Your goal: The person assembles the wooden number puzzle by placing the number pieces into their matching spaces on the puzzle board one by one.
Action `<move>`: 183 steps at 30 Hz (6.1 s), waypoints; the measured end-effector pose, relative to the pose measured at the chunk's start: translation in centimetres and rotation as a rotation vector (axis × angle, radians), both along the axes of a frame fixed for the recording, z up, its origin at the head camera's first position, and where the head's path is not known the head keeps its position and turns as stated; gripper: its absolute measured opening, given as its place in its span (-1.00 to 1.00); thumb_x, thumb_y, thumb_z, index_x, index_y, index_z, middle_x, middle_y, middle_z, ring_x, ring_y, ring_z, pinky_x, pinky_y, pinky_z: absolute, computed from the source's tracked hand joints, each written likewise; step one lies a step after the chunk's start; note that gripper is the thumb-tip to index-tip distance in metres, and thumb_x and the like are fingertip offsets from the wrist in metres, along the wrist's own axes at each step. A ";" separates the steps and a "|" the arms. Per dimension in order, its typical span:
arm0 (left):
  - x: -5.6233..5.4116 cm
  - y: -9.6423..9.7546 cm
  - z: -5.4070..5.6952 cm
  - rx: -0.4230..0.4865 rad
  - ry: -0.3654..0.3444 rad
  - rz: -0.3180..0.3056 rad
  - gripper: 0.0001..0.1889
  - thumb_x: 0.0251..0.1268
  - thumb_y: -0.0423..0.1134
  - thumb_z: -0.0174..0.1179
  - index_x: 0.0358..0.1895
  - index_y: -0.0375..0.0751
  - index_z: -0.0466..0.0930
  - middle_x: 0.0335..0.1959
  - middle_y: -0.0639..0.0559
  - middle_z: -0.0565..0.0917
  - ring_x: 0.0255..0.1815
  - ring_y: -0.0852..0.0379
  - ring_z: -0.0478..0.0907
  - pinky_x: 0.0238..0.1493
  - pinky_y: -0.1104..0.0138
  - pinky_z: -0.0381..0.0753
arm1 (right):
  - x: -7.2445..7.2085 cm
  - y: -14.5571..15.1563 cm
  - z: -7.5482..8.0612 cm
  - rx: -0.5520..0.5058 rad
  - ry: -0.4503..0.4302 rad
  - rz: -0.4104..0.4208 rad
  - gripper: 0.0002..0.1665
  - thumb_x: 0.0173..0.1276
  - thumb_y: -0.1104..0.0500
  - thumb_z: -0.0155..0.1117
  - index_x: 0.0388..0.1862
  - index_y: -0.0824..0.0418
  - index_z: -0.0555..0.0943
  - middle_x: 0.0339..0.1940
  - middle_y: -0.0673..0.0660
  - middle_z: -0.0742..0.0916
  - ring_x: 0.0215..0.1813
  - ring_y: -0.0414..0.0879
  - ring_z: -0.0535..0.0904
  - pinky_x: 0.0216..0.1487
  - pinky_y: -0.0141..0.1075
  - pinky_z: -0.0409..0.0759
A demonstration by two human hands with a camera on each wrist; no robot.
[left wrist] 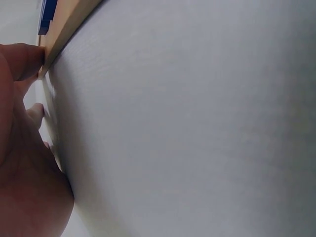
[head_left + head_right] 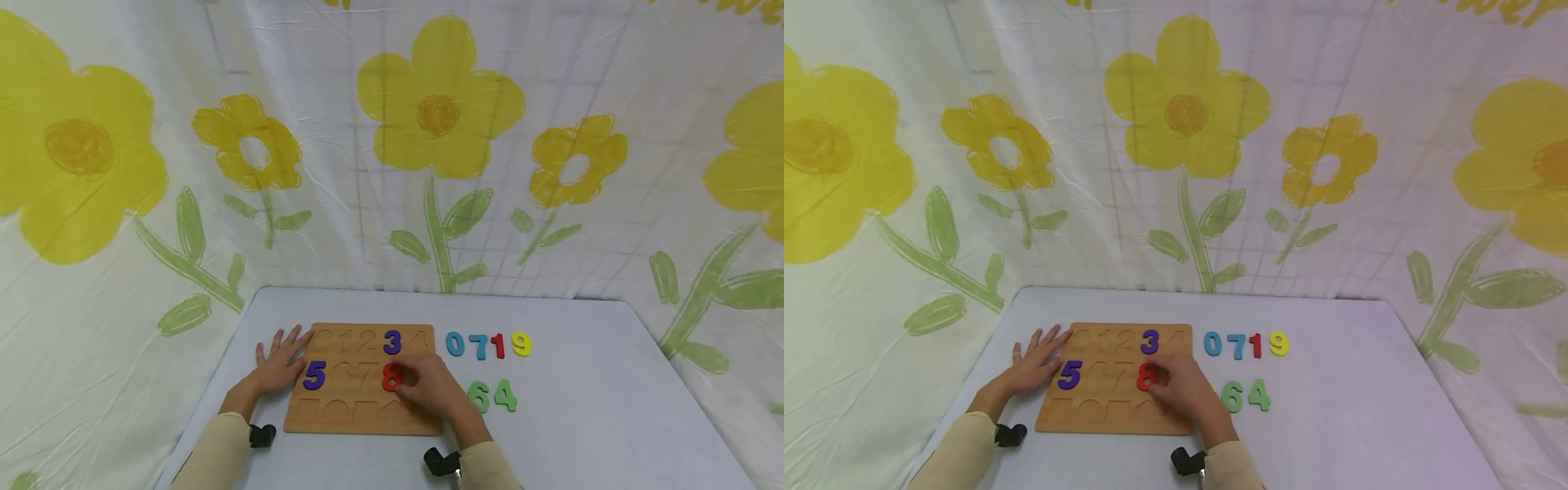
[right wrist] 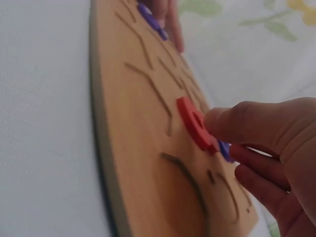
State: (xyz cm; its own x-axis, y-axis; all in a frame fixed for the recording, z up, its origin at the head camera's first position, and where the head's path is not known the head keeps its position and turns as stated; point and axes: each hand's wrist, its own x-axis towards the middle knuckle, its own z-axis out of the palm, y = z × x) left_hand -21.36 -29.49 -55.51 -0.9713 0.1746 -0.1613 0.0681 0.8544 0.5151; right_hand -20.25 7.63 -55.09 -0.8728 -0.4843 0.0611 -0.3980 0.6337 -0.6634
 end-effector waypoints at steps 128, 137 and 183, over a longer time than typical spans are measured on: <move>0.0 -0.2 -0.2 0.010 0.020 -0.006 -0.33 0.73 -0.16 0.05 0.78 -0.13 0.14 0.83 -0.37 -0.06 0.77 -0.63 -0.37 0.51 -0.61 -0.60 | 1.9 22.0 2.3 0.095 0.052 -0.157 -0.37 0.25 0.07 0.74 0.32 0.04 0.79 0.22 -0.01 0.87 0.33 0.15 0.78 0.28 0.14 0.75; 0.0 -0.3 -0.4 0.024 0.030 0.004 -0.33 0.72 -0.15 0.04 0.78 -0.12 0.15 0.82 -0.37 -0.05 0.77 -0.63 -0.37 0.52 -0.60 -0.62 | -0.1 20.7 4.6 0.082 0.242 -0.090 -0.34 0.22 0.12 0.76 0.32 0.00 0.79 0.21 0.02 0.87 0.19 0.13 0.85 0.18 0.08 0.81; 0.0 -0.3 -0.7 0.009 0.010 0.009 -0.33 0.74 -0.15 0.03 0.78 -0.11 0.14 0.84 -0.34 -0.07 0.79 -0.60 -0.39 0.53 -0.59 -0.62 | -8.0 7.1 1.5 -0.067 0.107 0.069 -0.40 0.40 0.12 0.61 0.40 0.17 0.73 0.34 0.09 0.82 0.40 0.19 0.73 0.39 0.19 0.68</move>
State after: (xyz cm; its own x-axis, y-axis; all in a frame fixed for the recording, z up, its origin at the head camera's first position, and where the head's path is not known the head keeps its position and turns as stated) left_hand -21.41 -29.76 -56.20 -0.9743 0.1677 -0.1504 0.0659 0.8505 0.5218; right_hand -28.29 14.72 -53.56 -0.8241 -0.5350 0.1863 -0.5102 0.5579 -0.6546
